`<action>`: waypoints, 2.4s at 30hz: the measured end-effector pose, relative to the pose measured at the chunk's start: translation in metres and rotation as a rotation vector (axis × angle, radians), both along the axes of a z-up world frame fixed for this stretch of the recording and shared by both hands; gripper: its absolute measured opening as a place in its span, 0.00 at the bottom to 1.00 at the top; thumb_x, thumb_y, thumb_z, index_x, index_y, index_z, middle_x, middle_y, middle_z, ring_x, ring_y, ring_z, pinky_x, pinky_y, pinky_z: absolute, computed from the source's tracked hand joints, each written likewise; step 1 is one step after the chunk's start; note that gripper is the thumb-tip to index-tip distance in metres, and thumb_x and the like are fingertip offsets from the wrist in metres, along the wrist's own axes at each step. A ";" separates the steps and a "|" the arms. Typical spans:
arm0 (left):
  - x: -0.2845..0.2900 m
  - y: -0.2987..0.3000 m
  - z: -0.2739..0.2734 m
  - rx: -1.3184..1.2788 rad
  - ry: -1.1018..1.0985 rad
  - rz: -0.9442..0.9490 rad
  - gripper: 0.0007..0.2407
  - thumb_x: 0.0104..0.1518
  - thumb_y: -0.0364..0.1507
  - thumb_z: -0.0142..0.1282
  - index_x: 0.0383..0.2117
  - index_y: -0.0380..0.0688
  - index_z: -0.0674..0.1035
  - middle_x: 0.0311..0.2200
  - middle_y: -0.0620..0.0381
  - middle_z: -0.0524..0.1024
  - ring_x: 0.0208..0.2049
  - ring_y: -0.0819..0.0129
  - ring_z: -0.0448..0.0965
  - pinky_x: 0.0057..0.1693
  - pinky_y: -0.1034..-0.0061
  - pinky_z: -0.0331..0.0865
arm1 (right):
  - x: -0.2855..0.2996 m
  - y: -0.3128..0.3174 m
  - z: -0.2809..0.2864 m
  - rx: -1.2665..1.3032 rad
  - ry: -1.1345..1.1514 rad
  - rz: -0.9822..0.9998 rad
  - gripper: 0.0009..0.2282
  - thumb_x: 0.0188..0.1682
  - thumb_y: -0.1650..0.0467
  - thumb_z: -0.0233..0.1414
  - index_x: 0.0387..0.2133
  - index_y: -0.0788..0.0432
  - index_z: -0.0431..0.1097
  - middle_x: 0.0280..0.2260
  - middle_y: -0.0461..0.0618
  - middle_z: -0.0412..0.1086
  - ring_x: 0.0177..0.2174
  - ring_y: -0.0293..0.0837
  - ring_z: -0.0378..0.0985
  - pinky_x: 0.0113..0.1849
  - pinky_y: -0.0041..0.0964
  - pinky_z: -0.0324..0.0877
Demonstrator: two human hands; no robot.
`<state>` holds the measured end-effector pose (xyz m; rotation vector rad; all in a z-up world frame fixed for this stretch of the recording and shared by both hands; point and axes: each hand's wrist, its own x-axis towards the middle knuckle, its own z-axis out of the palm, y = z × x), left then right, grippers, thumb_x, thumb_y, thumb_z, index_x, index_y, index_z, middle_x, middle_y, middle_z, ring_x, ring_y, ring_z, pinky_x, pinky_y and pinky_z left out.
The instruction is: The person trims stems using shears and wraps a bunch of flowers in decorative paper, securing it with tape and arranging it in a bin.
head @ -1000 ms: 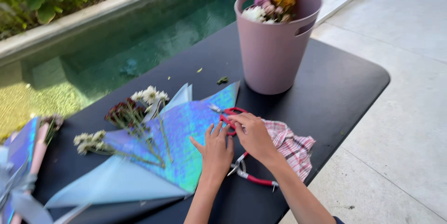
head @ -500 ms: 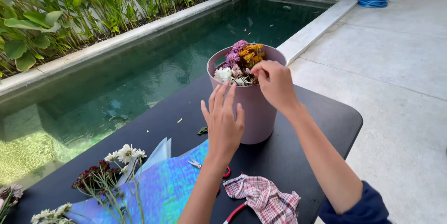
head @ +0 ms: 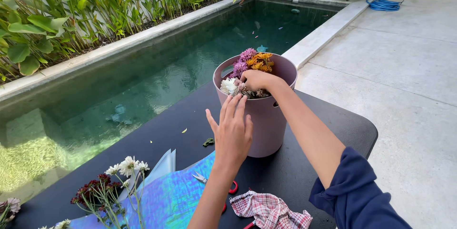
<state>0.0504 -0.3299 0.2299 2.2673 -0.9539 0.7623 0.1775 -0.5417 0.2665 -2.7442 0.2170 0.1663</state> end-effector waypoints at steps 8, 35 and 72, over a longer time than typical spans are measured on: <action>0.002 0.002 -0.004 -0.047 -0.001 -0.038 0.19 0.62 0.27 0.44 0.60 0.46 0.70 0.58 0.53 0.68 0.65 0.58 0.62 0.63 0.28 0.44 | 0.004 -0.012 -0.009 0.110 -0.084 -0.064 0.28 0.44 0.72 0.46 0.57 0.70 0.44 0.50 0.78 0.65 0.55 0.69 0.67 0.52 0.60 0.65; 0.063 -0.036 0.059 -0.310 0.321 -0.059 0.11 0.58 0.42 0.55 0.35 0.51 0.74 0.31 0.61 0.78 0.39 0.61 0.80 0.55 0.54 0.58 | -0.105 0.025 0.050 0.617 -0.981 0.135 0.15 0.49 0.78 0.58 0.49 0.60 0.66 0.36 0.53 0.68 0.36 0.45 0.77 0.39 0.44 0.76; 0.092 -0.010 0.016 -0.347 0.453 -0.104 0.11 0.61 0.35 0.52 0.49 0.65 0.80 0.45 0.71 0.77 0.54 0.67 0.72 0.63 0.54 0.57 | -0.041 -0.047 -0.007 -0.016 -0.476 -0.135 0.11 0.52 0.77 0.43 0.44 0.59 0.69 0.36 0.61 0.76 0.41 0.65 0.78 0.39 0.55 0.76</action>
